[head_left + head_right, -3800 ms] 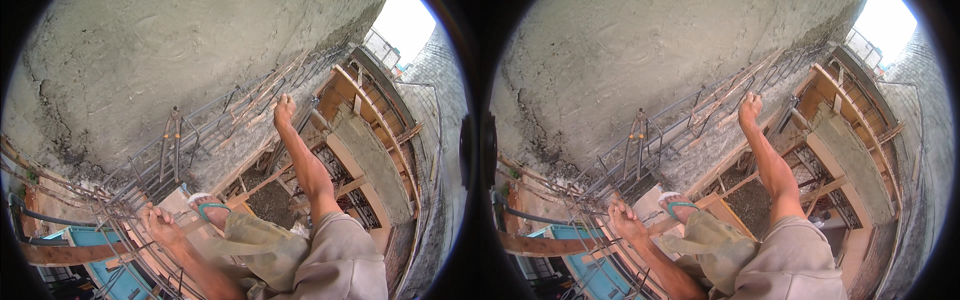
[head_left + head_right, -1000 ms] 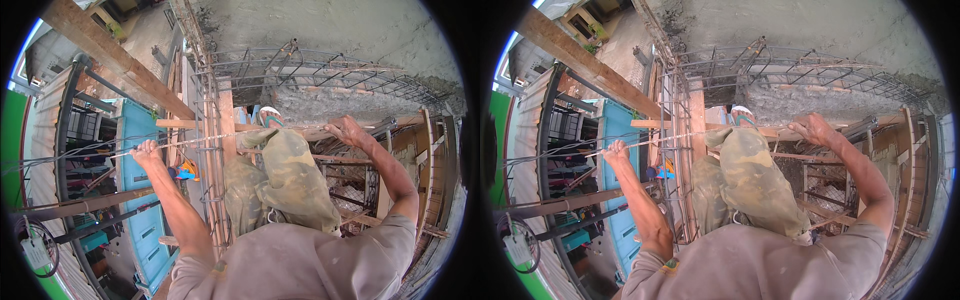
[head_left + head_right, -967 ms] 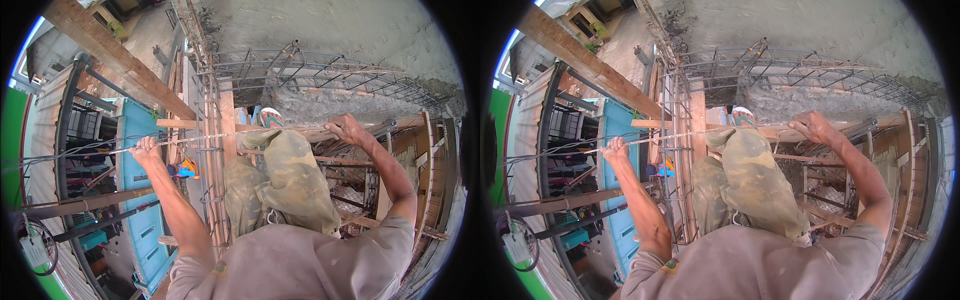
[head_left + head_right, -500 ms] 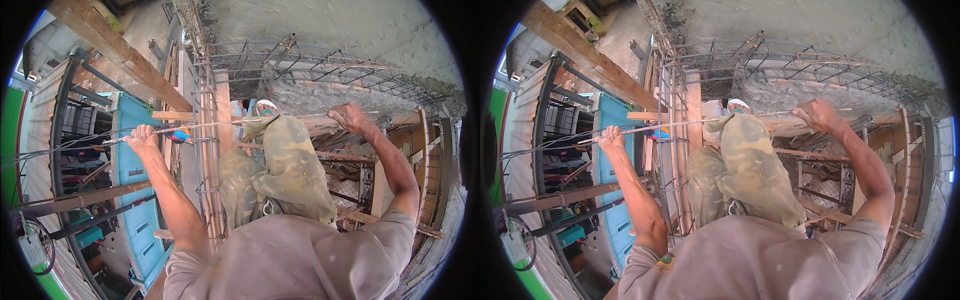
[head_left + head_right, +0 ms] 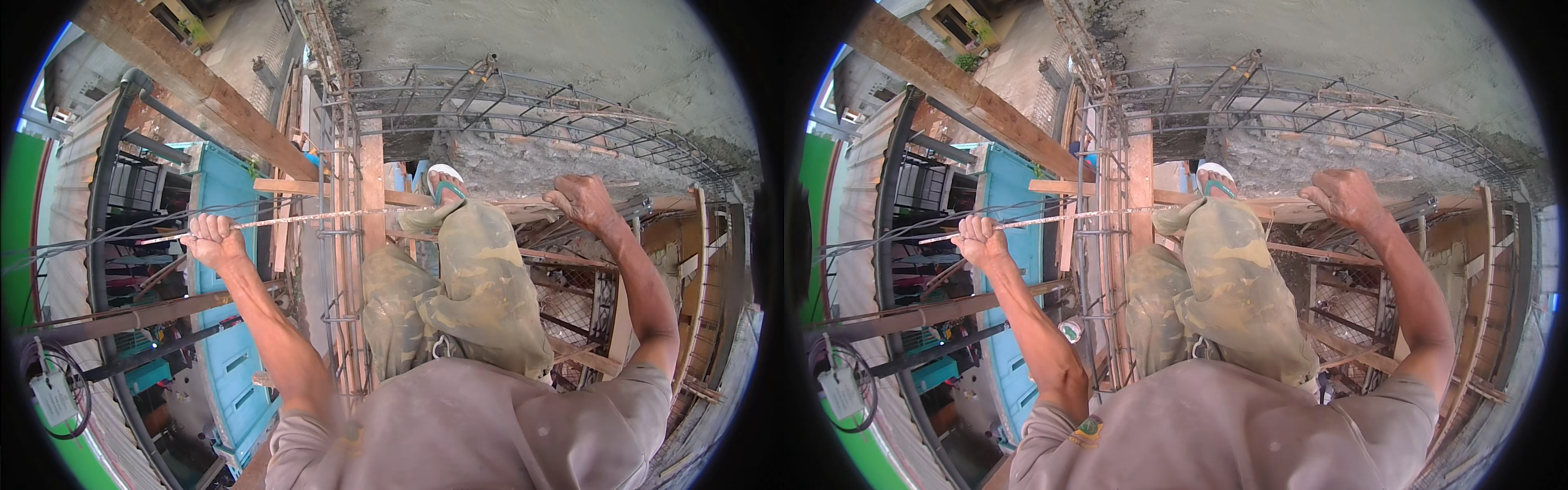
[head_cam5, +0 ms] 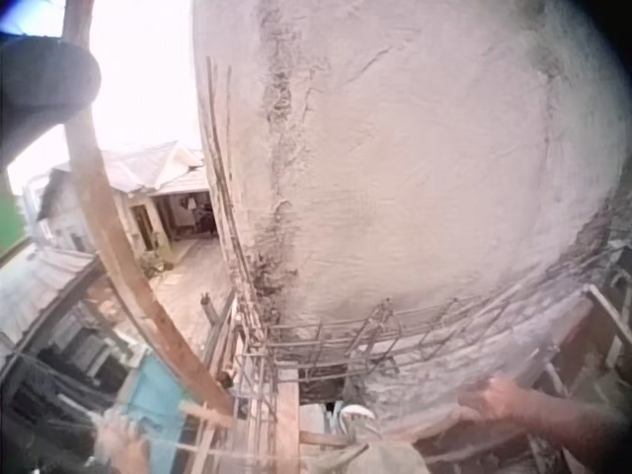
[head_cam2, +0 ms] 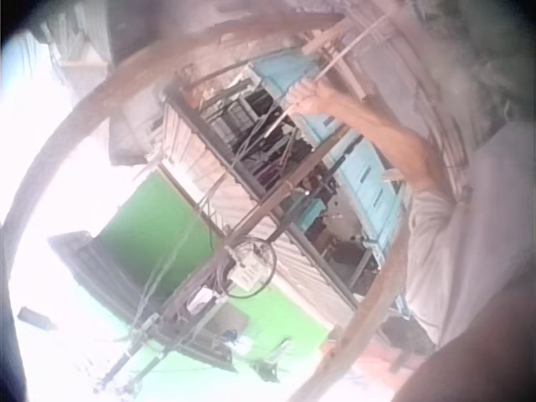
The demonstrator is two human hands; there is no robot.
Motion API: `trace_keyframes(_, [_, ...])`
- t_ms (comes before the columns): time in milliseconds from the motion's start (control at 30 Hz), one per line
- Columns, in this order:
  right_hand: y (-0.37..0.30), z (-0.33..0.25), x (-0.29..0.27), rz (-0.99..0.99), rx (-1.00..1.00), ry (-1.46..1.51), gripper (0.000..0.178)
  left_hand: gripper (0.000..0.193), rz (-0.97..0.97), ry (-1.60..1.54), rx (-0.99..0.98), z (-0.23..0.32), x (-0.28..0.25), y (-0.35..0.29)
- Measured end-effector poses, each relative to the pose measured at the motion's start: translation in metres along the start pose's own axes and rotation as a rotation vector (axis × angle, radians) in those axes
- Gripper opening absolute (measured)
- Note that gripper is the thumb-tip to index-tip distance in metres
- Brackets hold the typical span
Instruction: The person ties steel rebar rods together using wire and a hand tool on a construction site. They repeatedly wrap wire around intersecting rods and twist it to secure the rebar cage structure.
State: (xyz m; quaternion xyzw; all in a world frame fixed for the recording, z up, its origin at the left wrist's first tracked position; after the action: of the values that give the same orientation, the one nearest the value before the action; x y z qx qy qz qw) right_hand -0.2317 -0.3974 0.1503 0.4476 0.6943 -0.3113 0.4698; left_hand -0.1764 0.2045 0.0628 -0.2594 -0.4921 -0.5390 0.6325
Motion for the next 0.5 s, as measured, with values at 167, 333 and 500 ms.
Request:
trace_keyframes(167, [-0.008,0.005,0.011,0.022,-0.008,-0.036,0.050,0.068,0.199,0.036,-0.031,-0.003,-0.017,0.001])
trace_keyframes(333, [0.001,0.003,0.014,0.001,0.086,0.082,0.053,0.068,0.345,0.062,-0.018,0.001,-0.037,-0.014])
trace_keyframes(500, [-0.018,0.014,0.040,-0.022,0.171,0.234,0.056,0.067,0.286,0.070,0.001,0.000,-0.037,-0.024])
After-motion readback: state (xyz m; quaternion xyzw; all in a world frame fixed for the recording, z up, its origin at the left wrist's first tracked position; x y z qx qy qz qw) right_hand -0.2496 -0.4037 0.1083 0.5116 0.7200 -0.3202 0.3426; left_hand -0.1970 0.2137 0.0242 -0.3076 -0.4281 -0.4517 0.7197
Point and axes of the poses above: each hand's wrist, its own y-axis towards the middle knuckle, its own x-axis out of the palm, z = x × y, the point moved 8 cm from there along y, towards the middle knuckle, and after that the axes turned 13 degrees about y, right-handed, at the moved point
